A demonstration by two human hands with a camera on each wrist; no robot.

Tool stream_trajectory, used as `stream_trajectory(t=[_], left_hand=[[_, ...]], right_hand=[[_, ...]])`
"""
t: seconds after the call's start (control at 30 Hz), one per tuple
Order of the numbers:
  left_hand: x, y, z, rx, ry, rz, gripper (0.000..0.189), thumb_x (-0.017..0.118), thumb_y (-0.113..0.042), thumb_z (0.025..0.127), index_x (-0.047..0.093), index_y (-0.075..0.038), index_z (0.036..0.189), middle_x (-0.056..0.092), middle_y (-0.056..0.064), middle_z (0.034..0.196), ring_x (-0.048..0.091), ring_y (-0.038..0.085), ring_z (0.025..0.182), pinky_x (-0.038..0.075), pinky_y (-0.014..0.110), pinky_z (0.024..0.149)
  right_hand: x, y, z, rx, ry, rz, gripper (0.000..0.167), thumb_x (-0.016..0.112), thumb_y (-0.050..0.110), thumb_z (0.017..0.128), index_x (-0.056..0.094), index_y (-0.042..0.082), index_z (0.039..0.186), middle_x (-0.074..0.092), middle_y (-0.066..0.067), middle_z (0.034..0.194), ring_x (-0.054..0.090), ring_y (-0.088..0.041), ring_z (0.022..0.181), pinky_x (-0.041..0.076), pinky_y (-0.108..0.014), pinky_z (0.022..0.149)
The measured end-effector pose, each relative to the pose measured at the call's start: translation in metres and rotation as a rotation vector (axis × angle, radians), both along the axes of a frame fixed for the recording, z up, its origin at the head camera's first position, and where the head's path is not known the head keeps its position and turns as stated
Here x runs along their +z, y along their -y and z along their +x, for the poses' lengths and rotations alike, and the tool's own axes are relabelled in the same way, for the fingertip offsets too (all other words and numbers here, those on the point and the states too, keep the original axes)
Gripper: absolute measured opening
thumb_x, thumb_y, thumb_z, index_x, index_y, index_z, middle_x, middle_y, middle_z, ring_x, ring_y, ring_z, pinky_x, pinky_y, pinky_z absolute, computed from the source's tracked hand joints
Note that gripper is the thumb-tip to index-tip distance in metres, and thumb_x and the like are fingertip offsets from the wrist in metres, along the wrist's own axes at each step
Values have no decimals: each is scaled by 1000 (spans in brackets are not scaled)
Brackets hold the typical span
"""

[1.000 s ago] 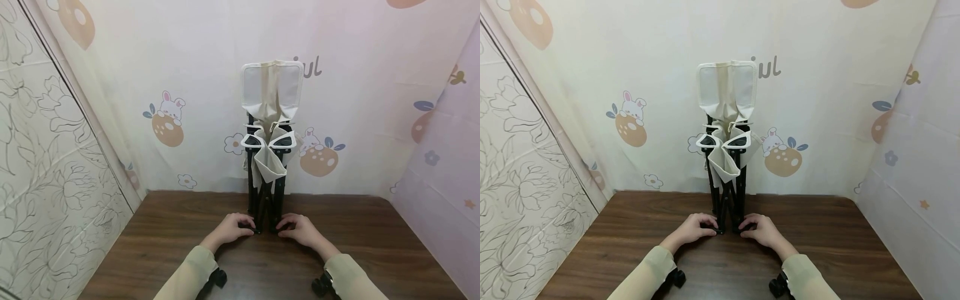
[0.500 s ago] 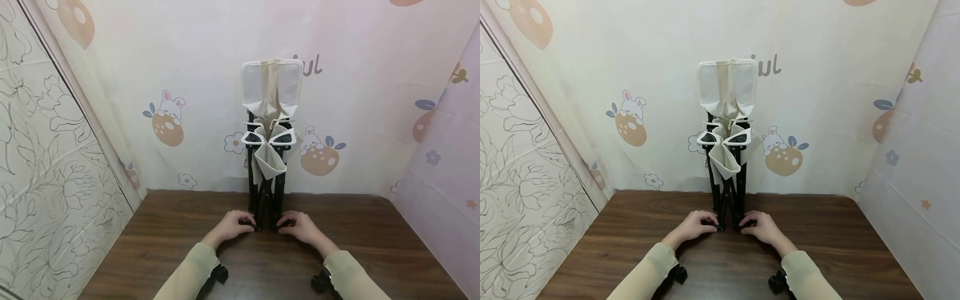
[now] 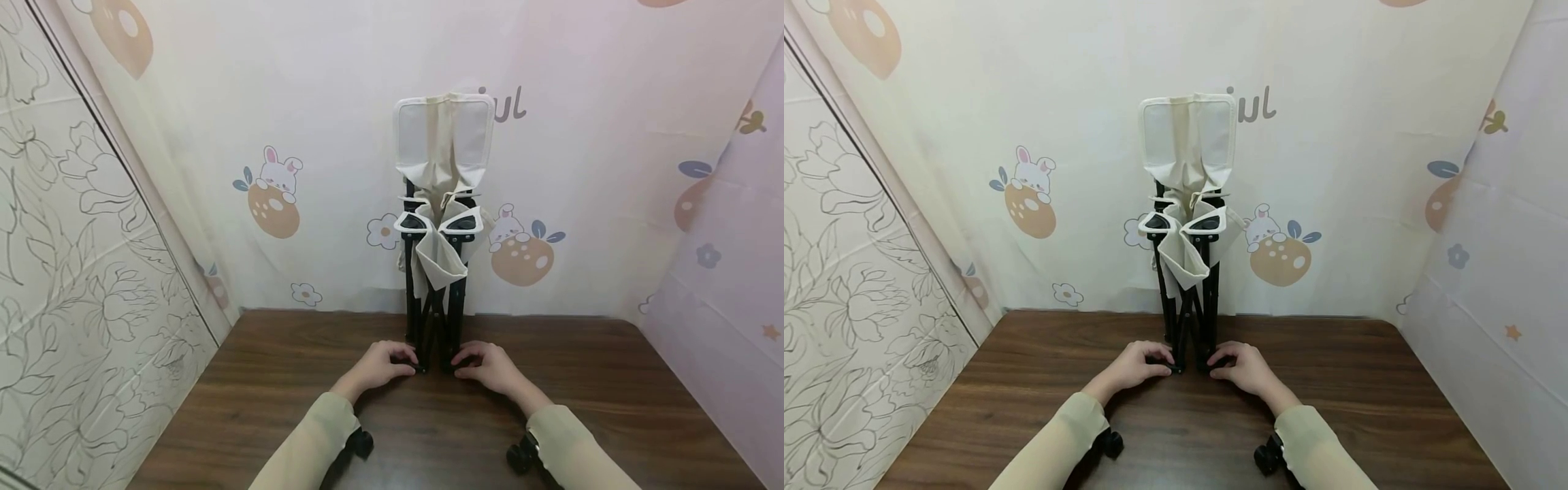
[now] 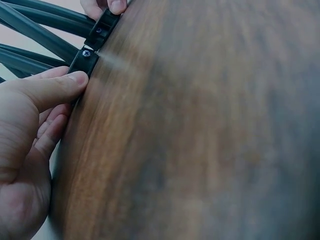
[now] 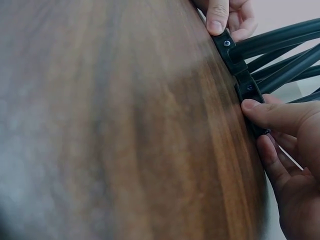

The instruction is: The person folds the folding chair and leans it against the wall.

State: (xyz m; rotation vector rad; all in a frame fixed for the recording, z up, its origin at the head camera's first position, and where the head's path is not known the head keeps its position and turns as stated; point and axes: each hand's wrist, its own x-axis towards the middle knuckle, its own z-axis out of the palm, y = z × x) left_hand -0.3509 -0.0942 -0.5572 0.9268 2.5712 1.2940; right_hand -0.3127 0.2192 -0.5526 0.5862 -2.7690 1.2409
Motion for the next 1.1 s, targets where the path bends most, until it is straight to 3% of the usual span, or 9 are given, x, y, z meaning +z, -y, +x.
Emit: stream_trajectory(t=[0.27, 0.87, 1.1], left_hand=[[-1, -1, -3, 2, -15, -3, 12, 84, -18, 98, 82, -25, 108, 75, -3, 135, 69, 10, 115, 54, 38, 105], [0, -4, -6, 6, -6, 11, 11, 84, -15, 98, 82, -22, 106, 75, 0, 136, 71, 15, 119, 54, 43, 108], [-1, -4, -8, 11, -14, 10, 10, 84, -15, 98, 82, -21, 106, 75, 0, 136, 70, 16, 119, 53, 43, 108]], right_hand=[[-1, 0, 0, -3, -8, -24, 13, 91, 15, 89, 84, 20, 99, 71, -23, 135, 75, -22, 101, 60, -32, 84], [0, 1, -2, -30, 4, -26, 13, 91, 14, 89, 84, 20, 99, 70, -23, 137, 75, -19, 98, 61, -36, 85], [1, 2, -5, -38, 6, -22, 14, 91, 13, 89, 84, 21, 99, 70, -24, 138, 75, -22, 101, 61, -43, 88]])
